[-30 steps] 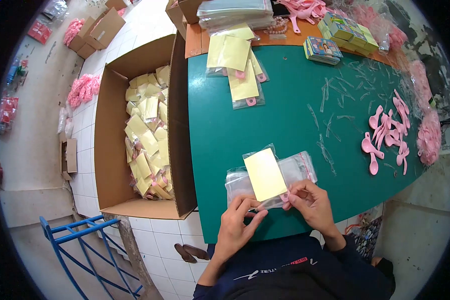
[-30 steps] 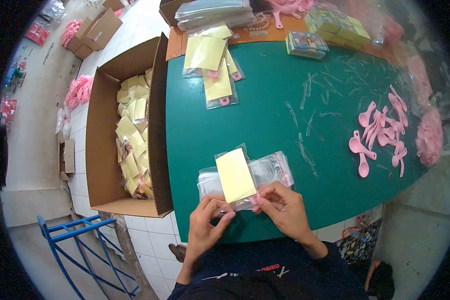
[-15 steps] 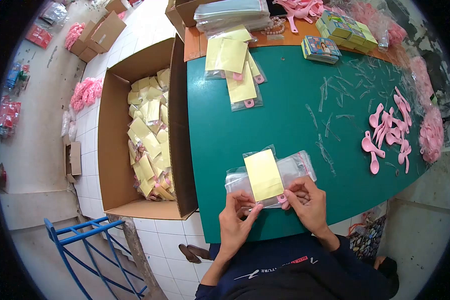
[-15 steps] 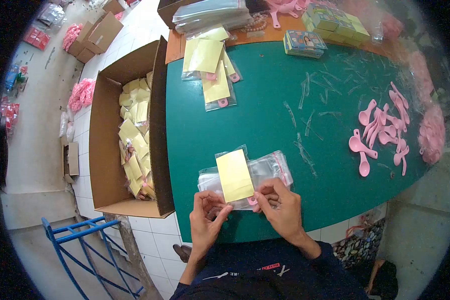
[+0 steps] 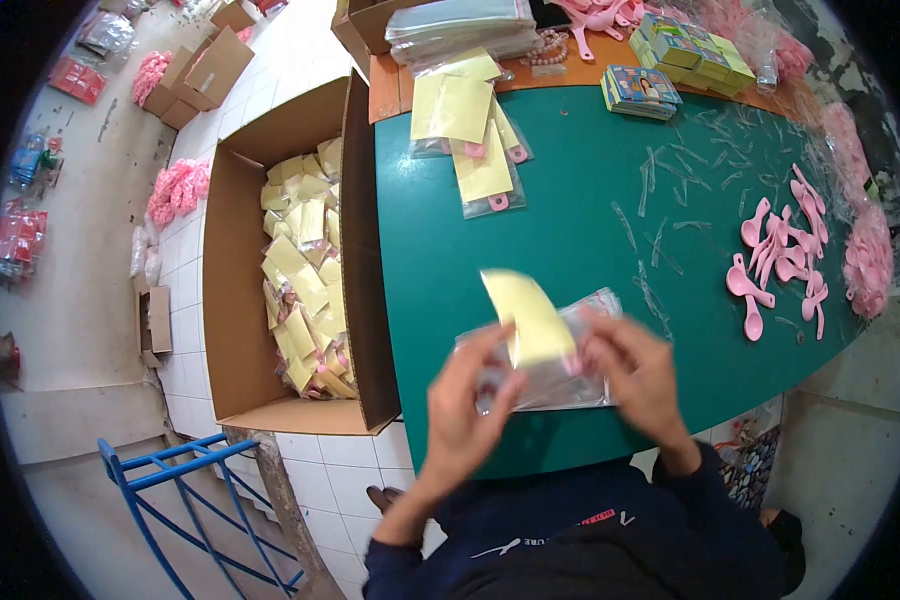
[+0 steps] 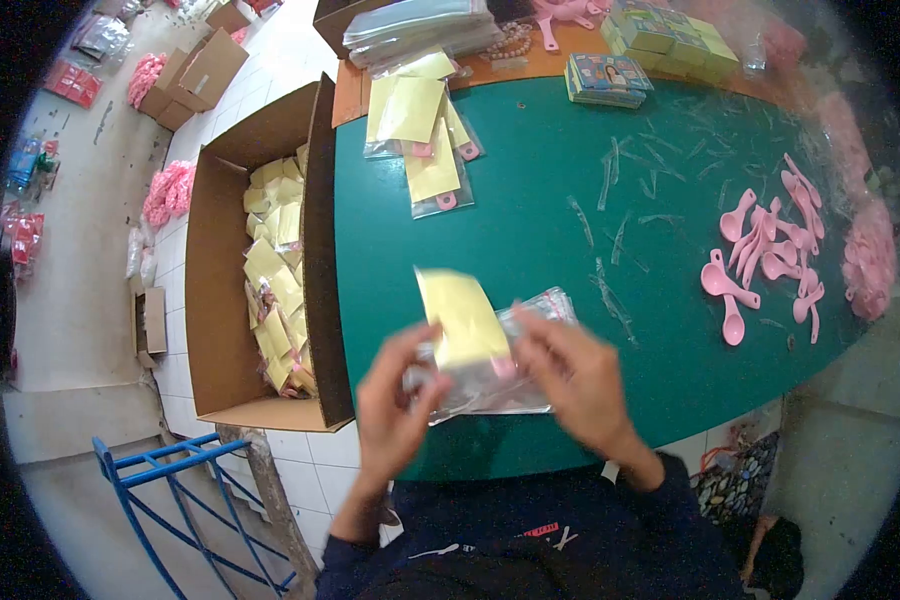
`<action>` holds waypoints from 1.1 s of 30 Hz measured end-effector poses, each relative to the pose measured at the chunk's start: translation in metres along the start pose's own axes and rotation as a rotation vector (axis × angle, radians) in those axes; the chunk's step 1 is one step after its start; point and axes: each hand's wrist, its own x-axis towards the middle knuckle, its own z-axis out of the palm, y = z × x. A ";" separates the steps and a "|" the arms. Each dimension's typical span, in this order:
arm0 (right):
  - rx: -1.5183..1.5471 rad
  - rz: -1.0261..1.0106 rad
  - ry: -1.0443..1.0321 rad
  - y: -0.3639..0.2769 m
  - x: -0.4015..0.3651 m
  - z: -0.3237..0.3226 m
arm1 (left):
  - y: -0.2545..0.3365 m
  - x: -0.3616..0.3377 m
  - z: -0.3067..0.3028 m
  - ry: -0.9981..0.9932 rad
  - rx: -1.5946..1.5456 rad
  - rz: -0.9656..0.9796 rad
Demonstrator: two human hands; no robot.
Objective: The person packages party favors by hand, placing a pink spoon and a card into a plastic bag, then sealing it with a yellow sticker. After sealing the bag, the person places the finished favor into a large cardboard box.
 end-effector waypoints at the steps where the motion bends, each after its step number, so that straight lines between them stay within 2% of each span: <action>1: -0.032 -0.113 0.100 -0.003 0.015 -0.010 | 0.006 0.026 -0.007 0.032 0.011 0.052; 3: 0.002 -0.182 0.304 -0.023 0.036 -0.037 | 0.010 0.083 -0.021 0.114 0.034 0.136; 4: -0.140 -0.184 0.380 -0.026 0.036 -0.056 | 0.004 0.102 -0.026 0.164 0.046 0.169; 5: -0.285 -0.187 0.456 -0.023 0.035 -0.077 | -0.004 0.106 -0.029 0.182 0.232 0.226; 7: -0.705 -0.040 0.571 -0.008 0.023 -0.113 | -0.018 0.108 -0.032 0.214 0.602 0.331; 10: -1.161 0.105 0.505 0.052 -0.001 -0.145 | -0.019 0.081 0.001 -0.198 0.402 0.299; 13: -0.992 0.130 0.608 0.063 -0.003 -0.139 | -0.025 0.068 0.029 -0.272 0.437 0.252; 19: -0.942 0.200 0.481 0.058 -0.002 -0.153 | -0.017 0.070 0.022 -0.381 0.361 0.280; 22: -1.149 -0.142 0.610 0.063 0.004 -0.167 | -0.011 0.066 0.013 -0.447 0.215 0.194; 23: -1.127 -0.283 0.686 0.063 0.008 -0.168 | -0.013 0.065 0.010 -0.435 0.173 0.207; 25: -0.687 0.059 0.505 0.028 0.006 -0.150 | -0.019 0.065 0.006 -0.416 0.087 0.233; 26: -0.463 0.222 0.410 0.013 0.005 -0.136 | -0.019 0.065 0.005 -0.421 0.046 0.154; 27: -0.399 0.025 0.300 0.009 0.007 -0.121 | -0.018 0.067 0.004 -0.425 0.005 0.074; 28: -0.387 0.021 0.125 -0.008 0.011 -0.108 | -0.018 0.068 0.004 -0.429 -0.036 -0.007; 29: -0.374 0.019 -0.050 -0.023 0.014 -0.098 | -0.020 0.070 0.005 -0.408 -0.023 0.042; 33: -0.357 -0.183 -0.233 -0.022 0.020 -0.071 | -0.022 0.067 0.009 -0.339 0.062 0.014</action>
